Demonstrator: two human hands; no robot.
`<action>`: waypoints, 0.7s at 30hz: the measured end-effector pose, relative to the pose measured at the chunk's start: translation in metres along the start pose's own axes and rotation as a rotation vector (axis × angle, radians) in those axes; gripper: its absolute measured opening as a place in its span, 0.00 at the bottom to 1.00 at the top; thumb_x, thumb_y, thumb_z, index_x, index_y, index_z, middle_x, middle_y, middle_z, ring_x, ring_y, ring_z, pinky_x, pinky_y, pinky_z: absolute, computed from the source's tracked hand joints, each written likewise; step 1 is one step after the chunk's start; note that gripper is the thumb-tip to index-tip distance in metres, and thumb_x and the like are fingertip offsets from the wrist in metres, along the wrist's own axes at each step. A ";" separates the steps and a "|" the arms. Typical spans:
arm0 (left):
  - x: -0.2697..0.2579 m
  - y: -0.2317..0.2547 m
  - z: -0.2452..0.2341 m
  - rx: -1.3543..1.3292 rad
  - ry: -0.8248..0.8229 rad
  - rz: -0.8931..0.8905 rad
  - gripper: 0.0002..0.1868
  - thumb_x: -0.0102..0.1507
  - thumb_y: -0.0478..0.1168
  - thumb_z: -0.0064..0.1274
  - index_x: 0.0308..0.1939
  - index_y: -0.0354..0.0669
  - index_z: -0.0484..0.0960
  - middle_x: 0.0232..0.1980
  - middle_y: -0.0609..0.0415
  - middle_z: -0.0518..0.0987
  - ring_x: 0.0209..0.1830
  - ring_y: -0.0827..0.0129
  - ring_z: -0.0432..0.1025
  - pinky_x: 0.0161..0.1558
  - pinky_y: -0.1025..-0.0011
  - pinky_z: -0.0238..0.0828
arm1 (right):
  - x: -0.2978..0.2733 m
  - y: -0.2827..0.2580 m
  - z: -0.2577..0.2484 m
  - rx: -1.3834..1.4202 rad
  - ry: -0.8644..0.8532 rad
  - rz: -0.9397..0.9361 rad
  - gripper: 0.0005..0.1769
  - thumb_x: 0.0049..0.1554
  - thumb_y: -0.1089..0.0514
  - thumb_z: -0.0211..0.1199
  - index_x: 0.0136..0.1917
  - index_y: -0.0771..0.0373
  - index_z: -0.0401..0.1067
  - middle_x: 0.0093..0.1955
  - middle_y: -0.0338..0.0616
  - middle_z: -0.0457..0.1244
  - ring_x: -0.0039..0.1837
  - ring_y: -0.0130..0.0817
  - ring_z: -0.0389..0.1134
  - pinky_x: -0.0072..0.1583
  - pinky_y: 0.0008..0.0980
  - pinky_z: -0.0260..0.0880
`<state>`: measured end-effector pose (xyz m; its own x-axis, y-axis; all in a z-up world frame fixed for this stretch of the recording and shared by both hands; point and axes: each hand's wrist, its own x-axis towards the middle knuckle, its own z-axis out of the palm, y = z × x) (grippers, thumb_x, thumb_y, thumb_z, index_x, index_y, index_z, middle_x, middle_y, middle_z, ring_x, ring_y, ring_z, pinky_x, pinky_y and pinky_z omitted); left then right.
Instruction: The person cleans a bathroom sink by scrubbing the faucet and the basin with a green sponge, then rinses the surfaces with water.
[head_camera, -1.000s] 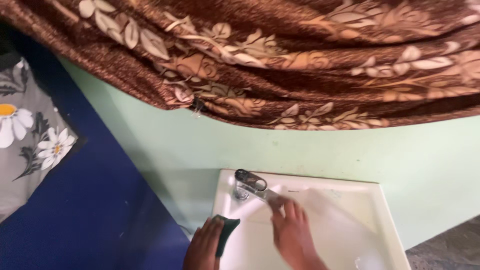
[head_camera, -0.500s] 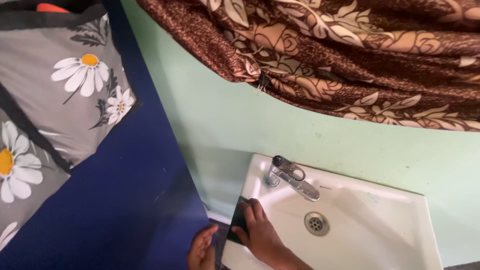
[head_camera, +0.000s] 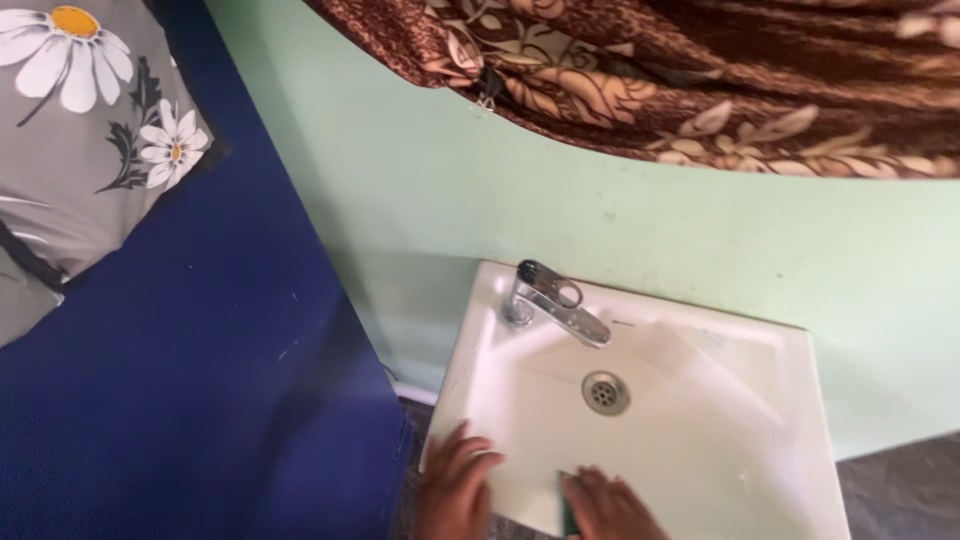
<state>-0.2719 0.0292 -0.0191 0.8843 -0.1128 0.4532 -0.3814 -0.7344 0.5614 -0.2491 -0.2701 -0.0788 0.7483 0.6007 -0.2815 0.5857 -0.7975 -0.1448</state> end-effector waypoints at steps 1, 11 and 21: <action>0.005 0.012 0.003 -0.005 -0.057 0.042 0.23 0.53 0.31 0.54 0.51 0.52 0.82 0.58 0.53 0.78 0.75 0.48 0.63 0.72 0.37 0.43 | -0.010 0.005 -0.010 0.003 0.003 0.007 0.47 0.56 0.39 0.61 0.79 0.62 0.49 0.79 0.61 0.50 0.80 0.59 0.49 0.73 0.59 0.49; 0.022 0.062 -0.025 0.142 -0.514 0.139 0.32 0.67 0.52 0.47 0.74 0.44 0.64 0.77 0.48 0.62 0.81 0.53 0.44 0.74 0.44 0.35 | -0.046 -0.098 -0.104 0.046 0.544 -0.015 0.41 0.58 0.44 0.59 0.75 0.71 0.54 0.72 0.64 0.55 0.74 0.59 0.53 0.72 0.55 0.49; 0.025 0.062 -0.020 0.231 -0.597 0.155 0.39 0.62 0.58 0.54 0.74 0.52 0.62 0.80 0.57 0.58 0.82 0.60 0.43 0.76 0.49 0.38 | -0.092 -0.088 -0.069 -0.082 0.459 0.465 0.41 0.60 0.41 0.54 0.77 0.64 0.51 0.79 0.55 0.49 0.81 0.47 0.47 0.79 0.54 0.44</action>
<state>-0.2787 -0.0055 0.0411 0.8466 -0.5319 0.0179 -0.5077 -0.7970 0.3271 -0.3480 -0.2517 0.0254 0.9754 0.1717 0.1384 0.1772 -0.9838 -0.0280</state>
